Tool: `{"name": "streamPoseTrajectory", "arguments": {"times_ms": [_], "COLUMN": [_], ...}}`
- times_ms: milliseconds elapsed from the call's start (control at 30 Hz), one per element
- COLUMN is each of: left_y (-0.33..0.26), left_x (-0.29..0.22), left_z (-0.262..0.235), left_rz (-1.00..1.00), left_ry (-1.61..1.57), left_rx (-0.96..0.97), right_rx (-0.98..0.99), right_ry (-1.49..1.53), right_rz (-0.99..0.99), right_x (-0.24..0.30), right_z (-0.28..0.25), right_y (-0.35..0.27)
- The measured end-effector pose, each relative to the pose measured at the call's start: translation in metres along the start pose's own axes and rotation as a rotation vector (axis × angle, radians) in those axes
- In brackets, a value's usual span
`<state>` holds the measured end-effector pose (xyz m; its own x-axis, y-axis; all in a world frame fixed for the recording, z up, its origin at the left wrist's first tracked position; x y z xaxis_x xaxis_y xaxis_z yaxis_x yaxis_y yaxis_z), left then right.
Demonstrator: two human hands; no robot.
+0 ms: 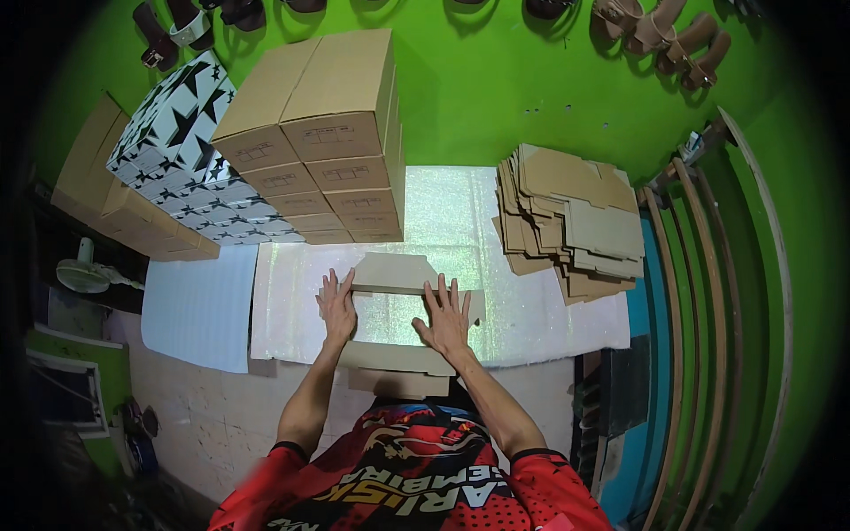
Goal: Fold and assemble flat cardboard shoe boxes for packaging.
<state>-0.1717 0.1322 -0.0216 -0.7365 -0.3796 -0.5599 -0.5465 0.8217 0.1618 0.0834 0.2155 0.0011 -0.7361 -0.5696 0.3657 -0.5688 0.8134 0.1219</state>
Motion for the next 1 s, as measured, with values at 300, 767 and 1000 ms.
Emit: {"name": "streamPoseTrajectory", "arguments": {"times_ms": [300,767,1000], "left_y": [-0.042,-0.042,-0.035], "left_x": [-0.025,-0.020,-0.010], "left_z": [-0.003,-0.004,0.000], "left_rz": [0.256,0.271,0.197], "left_ry": [0.140,0.113,-0.062], "left_rx": [0.175,0.149,0.279], "right_rx": [-0.075,-0.232,-0.170], "right_ry": [-0.129,-0.184,-0.168], "right_rz": [0.138,0.184,-0.450], "right_x": [0.011,-0.069,0.023], "right_z": [-0.001,-0.069,-0.042], "right_y": [0.006,-0.090,-0.151]}}
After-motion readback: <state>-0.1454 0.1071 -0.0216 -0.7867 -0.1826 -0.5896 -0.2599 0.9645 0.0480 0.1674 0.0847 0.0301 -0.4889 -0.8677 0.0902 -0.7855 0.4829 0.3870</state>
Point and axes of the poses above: each hand's wrist, its own y-axis towards the middle knuckle, its own z-axis out of the palm, x = y × z, the point moved 8 cm from there along y, towards the middle knuckle, and after that the axes turned 7 degrees about -x, right-handed, at the moved point
